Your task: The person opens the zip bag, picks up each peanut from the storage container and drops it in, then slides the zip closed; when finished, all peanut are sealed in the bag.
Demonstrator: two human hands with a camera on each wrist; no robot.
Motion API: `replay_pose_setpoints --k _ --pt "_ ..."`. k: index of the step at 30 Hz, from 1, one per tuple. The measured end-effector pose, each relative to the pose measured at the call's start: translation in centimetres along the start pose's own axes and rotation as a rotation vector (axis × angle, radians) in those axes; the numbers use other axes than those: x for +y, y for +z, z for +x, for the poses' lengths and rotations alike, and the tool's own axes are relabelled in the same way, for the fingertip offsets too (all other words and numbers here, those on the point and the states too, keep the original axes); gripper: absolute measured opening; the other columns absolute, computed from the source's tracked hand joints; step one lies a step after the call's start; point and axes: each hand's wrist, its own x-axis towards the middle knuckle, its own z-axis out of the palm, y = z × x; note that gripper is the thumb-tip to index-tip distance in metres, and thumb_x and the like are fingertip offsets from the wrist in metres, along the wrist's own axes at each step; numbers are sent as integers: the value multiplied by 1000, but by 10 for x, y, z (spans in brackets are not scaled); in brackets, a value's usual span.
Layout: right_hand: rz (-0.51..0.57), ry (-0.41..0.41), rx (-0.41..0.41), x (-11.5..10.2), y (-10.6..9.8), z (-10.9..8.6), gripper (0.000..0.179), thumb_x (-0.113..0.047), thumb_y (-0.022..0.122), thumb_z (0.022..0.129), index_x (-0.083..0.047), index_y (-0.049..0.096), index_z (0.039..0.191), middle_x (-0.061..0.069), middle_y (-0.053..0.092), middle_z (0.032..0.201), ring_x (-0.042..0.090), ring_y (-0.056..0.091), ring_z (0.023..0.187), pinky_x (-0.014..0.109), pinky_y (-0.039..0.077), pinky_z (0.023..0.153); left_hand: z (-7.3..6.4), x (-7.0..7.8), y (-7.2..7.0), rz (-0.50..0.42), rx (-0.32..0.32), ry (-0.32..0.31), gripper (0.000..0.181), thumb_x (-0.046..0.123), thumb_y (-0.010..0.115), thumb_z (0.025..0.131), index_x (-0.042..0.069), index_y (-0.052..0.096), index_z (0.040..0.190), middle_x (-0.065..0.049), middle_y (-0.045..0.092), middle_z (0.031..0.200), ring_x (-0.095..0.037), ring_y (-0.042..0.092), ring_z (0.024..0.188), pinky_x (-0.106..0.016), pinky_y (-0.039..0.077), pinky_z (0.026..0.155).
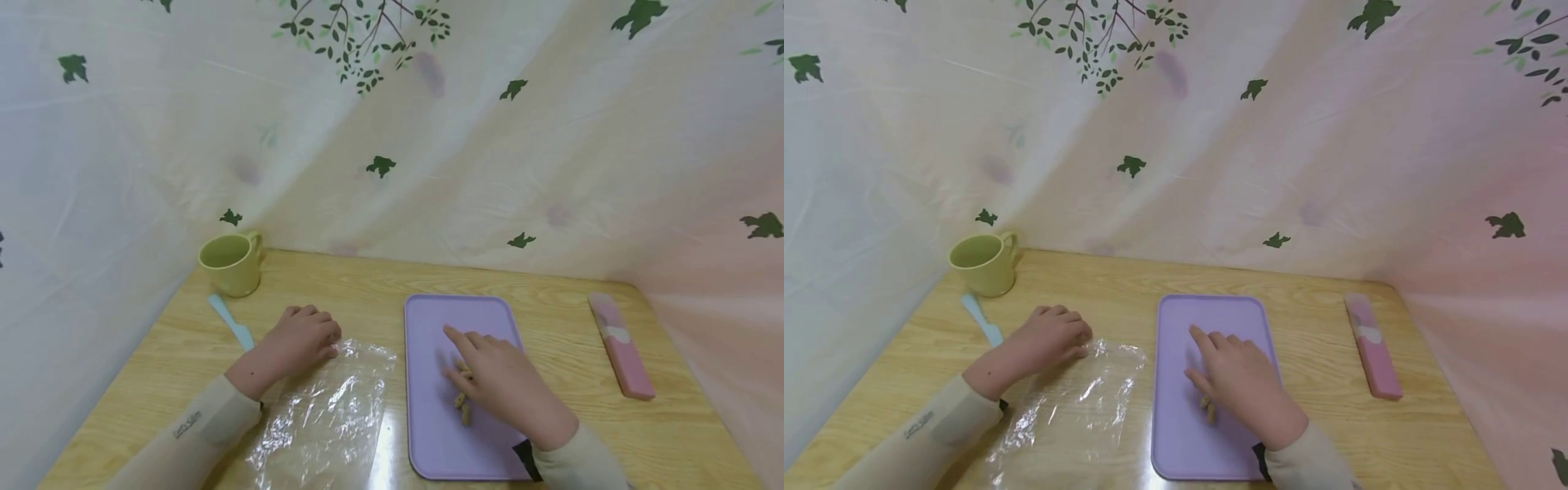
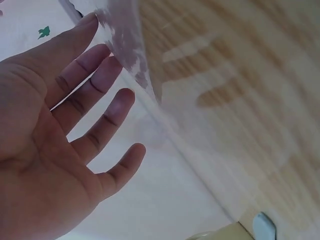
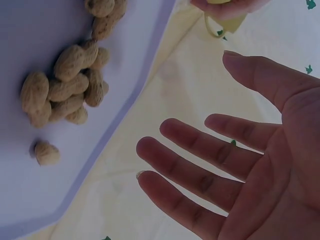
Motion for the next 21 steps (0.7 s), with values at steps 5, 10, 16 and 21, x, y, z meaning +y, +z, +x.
replay_pose_setpoints --k 5,10,16,21 --pt "17 -21 -24 -6 1 1 65 -42 74 101 -9 55 152 12 77 123 31 76 104 50 63 90 0 -1 1 -19 13 3 15 32 80 96 22 77 107 5 77 109 -24 65 111 -58 49 106" --pt "23 -16 -43 -13 1 0 66 -44 73 102 -8 54 154 13 76 127 33 75 109 50 63 95 1 0 1 -41 -4 -7 10 30 80 97 22 75 101 5 75 104 -24 64 107 -61 49 106" --pt "59 -28 -61 -20 2 1 66 -45 70 103 -8 52 156 14 75 128 34 74 112 52 61 99 1 1 -3 -71 -45 19 7 27 79 98 23 73 95 6 72 102 -22 63 105 -60 49 107" --pt "132 -39 -39 -23 0 3 60 -43 68 105 -10 56 153 11 74 131 32 73 115 52 61 100 -3 5 -15 -55 61 165 6 19 77 98 21 73 95 6 75 93 -16 69 89 -46 59 91"
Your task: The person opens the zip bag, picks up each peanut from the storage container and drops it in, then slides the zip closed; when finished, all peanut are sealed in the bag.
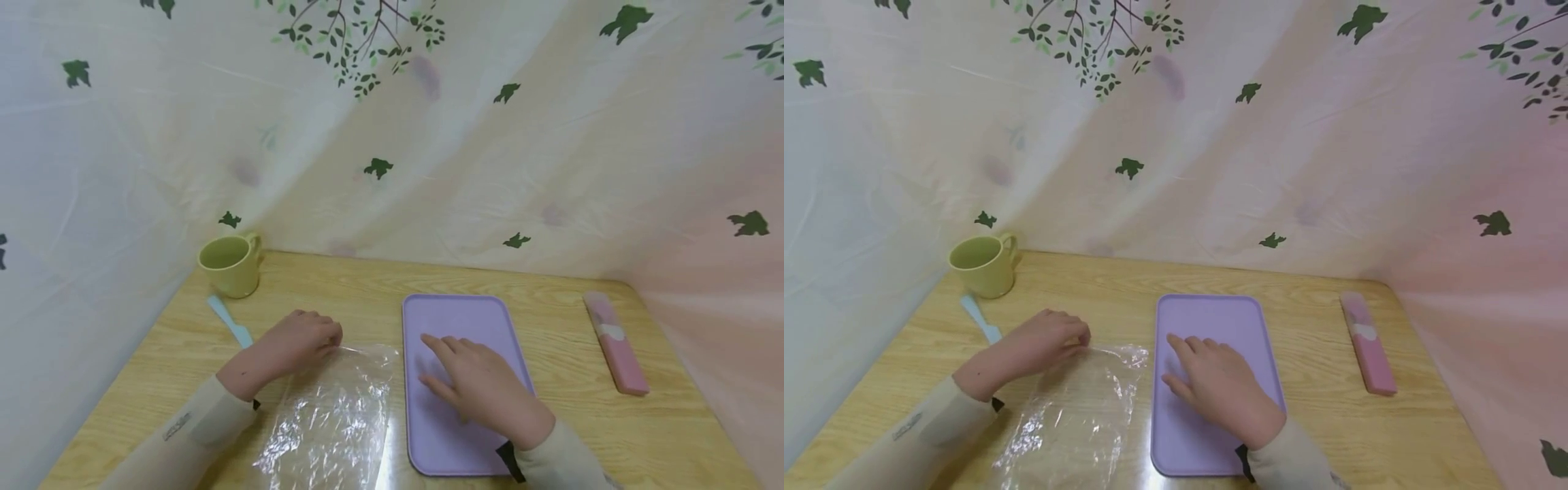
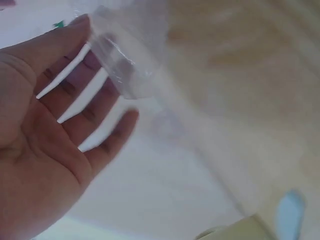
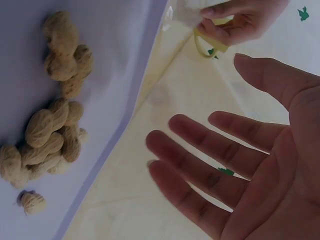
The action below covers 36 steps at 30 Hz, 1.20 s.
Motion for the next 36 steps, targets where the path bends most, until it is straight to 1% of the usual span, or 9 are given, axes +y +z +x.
replay_pose_setpoints --k 3,7,10,14,16,19,24,30,36 --pt "78 2 33 -3 -2 3 54 -44 67 105 -13 60 149 6 74 133 27 72 120 48 62 100 -4 8 -12 -2 108 98 6 16 78 97 19 73 97 7 76 90 -12 70 80 -37 60 80" --pt "252 38 42 -7 -5 9 49 -48 65 106 -16 65 143 0 72 138 20 71 123 43 61 100 -7 25 -24 48 247 236 8 19 81 96 18 74 100 7 78 93 -10 72 82 -32 62 79" --pt "420 63 0 -8 -8 12 46 -50 62 107 -17 69 138 -2 74 133 16 71 116 37 62 94 -6 38 -29 114 341 324 11 20 83 94 18 74 99 8 79 97 -11 74 85 -31 62 79" --pt "612 66 -90 -9 -11 12 38 -53 60 108 -24 74 128 -7 78 116 8 70 103 26 59 83 -7 50 -33 177 421 378 15 24 85 92 21 72 98 10 78 99 -9 74 91 -31 62 81" --pt "667 73 -128 -10 -13 10 33 -55 60 107 -30 76 121 -9 78 108 5 68 96 23 56 78 -7 54 -34 204 445 390 16 25 86 91 22 72 99 12 78 100 -8 74 94 -30 61 83" --pt "716 87 -162 -11 -14 8 28 -56 62 106 -33 77 115 -10 76 101 4 64 85 23 54 70 -6 59 -36 245 473 407 17 26 87 91 22 72 100 12 77 100 -8 73 96 -29 61 85" --pt "767 90 -182 -12 -13 8 26 -49 64 107 -26 77 106 -8 73 90 5 61 74 24 50 58 -4 63 -37 279 501 428 17 25 86 92 21 72 101 12 77 101 -9 73 97 -30 60 88" --pt "806 85 -205 -10 -12 8 24 -42 64 108 -23 76 100 -4 73 88 8 65 78 24 50 56 -1 65 -34 282 505 437 19 27 87 91 22 74 104 12 78 102 -10 73 97 -31 59 92" --pt "807 75 -200 -11 -11 6 19 -36 64 109 -23 75 100 -2 76 91 9 67 79 24 51 56 2 66 -32 259 498 421 33 41 90 86 23 77 111 11 79 105 -10 73 99 -32 59 93"
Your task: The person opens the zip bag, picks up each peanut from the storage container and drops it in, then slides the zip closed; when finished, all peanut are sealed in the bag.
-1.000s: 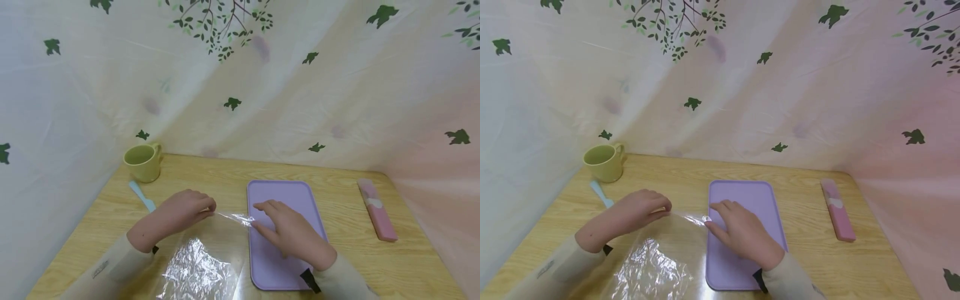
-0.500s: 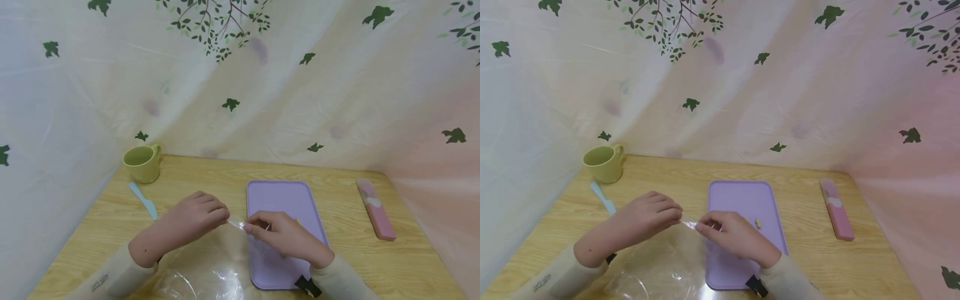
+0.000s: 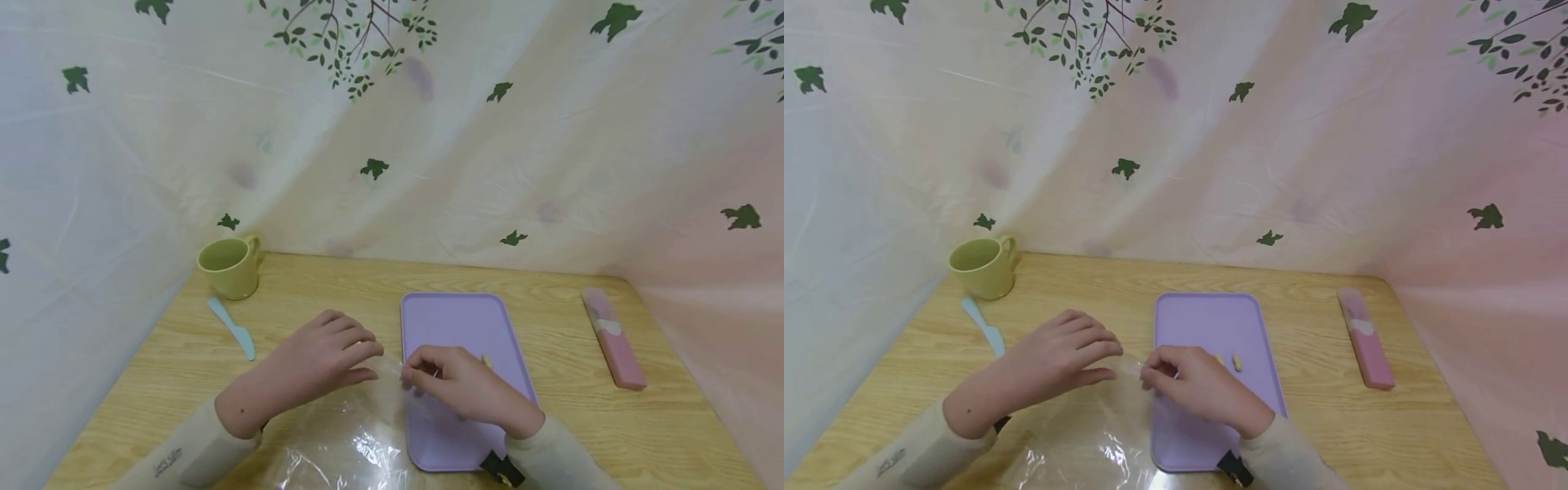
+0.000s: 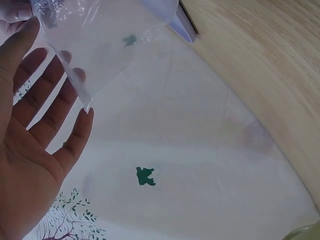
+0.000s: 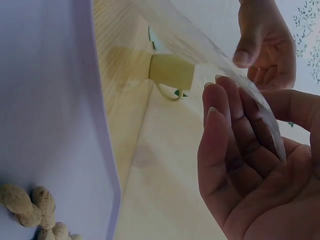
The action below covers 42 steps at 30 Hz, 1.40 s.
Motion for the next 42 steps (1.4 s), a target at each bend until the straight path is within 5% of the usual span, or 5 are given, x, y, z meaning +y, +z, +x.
replay_pose_setpoints --k 12,18,32,42 --pt "-172 -115 87 -7 5 -5 16 -29 66 108 -20 75 99 -7 76 89 -4 62 80 19 53 70 9 1 -2 -175 -66 -71 16 36 84 92 24 76 98 11 76 99 -11 71 97 -34 58 93" --pt "-182 -111 85 -7 6 -5 16 -29 65 109 -22 74 99 -6 77 91 -5 63 81 19 54 70 10 2 -1 -168 -44 -44 14 29 89 88 26 76 92 15 76 93 -8 71 94 -32 58 93" --pt "58 -20 -76 -4 -5 1 26 -39 60 111 -21 77 103 -2 79 96 12 73 85 25 53 59 12 8 -4 6 61 132 10 25 83 92 22 76 99 13 77 98 -10 71 97 -33 58 99" --pt "165 24 -203 3 -13 5 28 -37 60 110 -15 79 111 1 82 103 16 71 91 29 59 77 12 10 -7 58 60 198 15 10 77 93 22 78 102 13 77 101 -13 71 101 -36 57 103"
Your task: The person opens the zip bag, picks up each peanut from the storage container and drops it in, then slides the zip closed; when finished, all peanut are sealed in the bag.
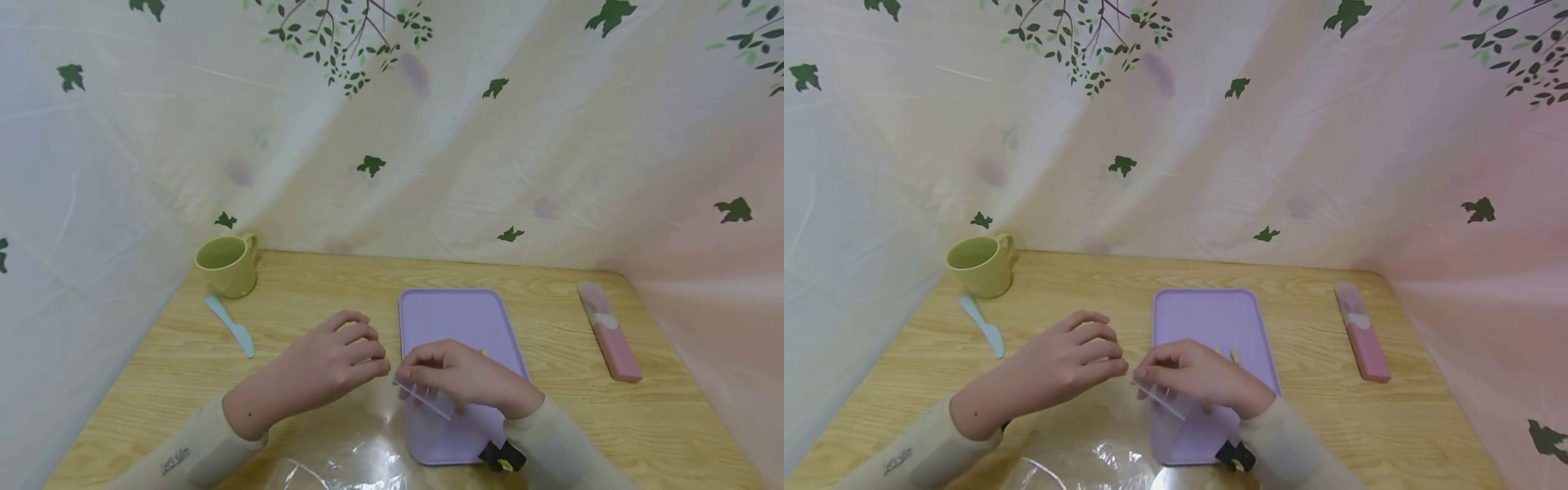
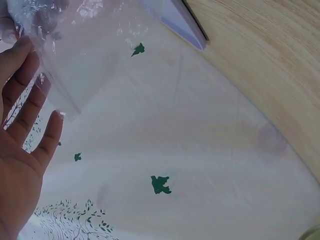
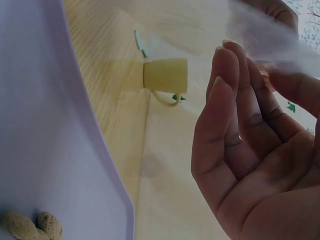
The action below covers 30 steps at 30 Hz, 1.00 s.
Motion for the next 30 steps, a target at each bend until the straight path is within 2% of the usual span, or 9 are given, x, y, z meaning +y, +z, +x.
replay_pose_setpoints --k 3,9,14,20,26,30 --pt "-5 -11 -11 2 -1 1 27 -35 60 111 -16 79 110 0 82 103 15 70 92 28 59 79 0 -1 1 20 25 26 17 11 80 91 23 79 103 14 77 101 -13 71 102 -37 57 103" --pt "-30 -23 -2 5 -3 4 22 -28 62 109 -14 80 110 1 81 102 10 68 88 27 60 77 0 -2 1 41 29 44 17 13 79 91 24 79 104 15 77 101 -11 70 102 -37 57 104" --pt "-101 -77 70 4 4 4 20 -26 68 106 -11 79 110 0 79 98 5 68 84 23 59 76 0 -1 2 20 7 36 16 11 70 97 23 79 102 14 76 101 -13 70 102 -35 57 102" --pt "-195 -96 174 1 14 5 13 -27 68 106 -22 80 102 -9 78 93 0 68 83 21 58 76 -1 2 5 -5 -15 26 17 12 64 100 22 78 102 13 75 101 -14 70 103 -32 56 101" --pt "-209 -70 194 -2 16 4 13 -29 67 106 -26 79 101 -10 77 89 2 68 77 23 57 67 -2 2 4 -21 -23 34 17 11 69 98 22 79 106 13 77 103 -13 70 105 -30 57 99" --pt "-205 -64 200 -2 15 5 15 -28 67 106 -21 80 102 -8 77 87 4 69 73 23 55 62 -1 3 3 -20 -21 43 19 9 67 99 22 79 106 13 76 104 -13 70 106 -29 57 99"
